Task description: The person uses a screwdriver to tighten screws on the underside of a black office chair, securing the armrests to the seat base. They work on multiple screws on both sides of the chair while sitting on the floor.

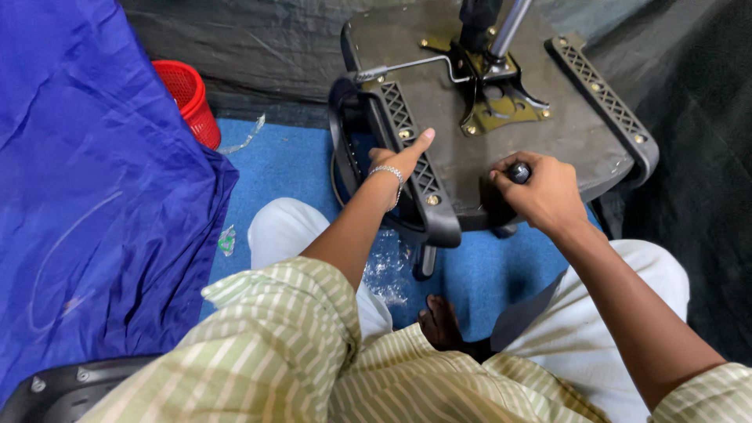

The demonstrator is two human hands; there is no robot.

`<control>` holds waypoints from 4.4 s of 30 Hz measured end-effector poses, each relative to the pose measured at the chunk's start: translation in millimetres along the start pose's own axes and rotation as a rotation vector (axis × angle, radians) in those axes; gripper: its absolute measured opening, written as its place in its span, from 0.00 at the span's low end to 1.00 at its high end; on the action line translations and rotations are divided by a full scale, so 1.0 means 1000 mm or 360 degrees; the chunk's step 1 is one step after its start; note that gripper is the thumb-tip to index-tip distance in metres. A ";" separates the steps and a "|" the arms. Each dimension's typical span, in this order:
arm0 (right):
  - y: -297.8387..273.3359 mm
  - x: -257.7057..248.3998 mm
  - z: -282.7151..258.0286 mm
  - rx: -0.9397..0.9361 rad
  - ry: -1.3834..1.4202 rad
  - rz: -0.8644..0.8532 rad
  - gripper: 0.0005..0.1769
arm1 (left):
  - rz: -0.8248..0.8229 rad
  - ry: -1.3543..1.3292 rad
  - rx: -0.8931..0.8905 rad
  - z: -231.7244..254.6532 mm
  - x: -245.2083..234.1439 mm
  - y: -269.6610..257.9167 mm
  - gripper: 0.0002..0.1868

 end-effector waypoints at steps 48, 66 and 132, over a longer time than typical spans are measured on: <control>0.026 -0.055 0.158 0.0671 0.0633 0.0112 0.36 | 0.0700 0.0886 0.0387 0.015 -0.077 -0.012 0.47; 0.095 -0.045 0.180 0.0710 0.1256 -0.0140 0.32 | -0.0266 0.0114 0.0319 0.060 -0.086 0.047 0.52; 0.126 -0.040 0.221 0.0528 0.1810 -0.0207 0.20 | -0.0358 -0.0506 0.0104 0.036 -0.069 -0.008 0.28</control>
Point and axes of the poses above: each hand's wrist, its own y-axis towards the middle knuckle, its own x-axis out of the palm, z = x × y, the point moved 4 cm from there along y, towards the middle knuckle, and after that the axes turned 8 degrees about -z, right-handed, at the moved point
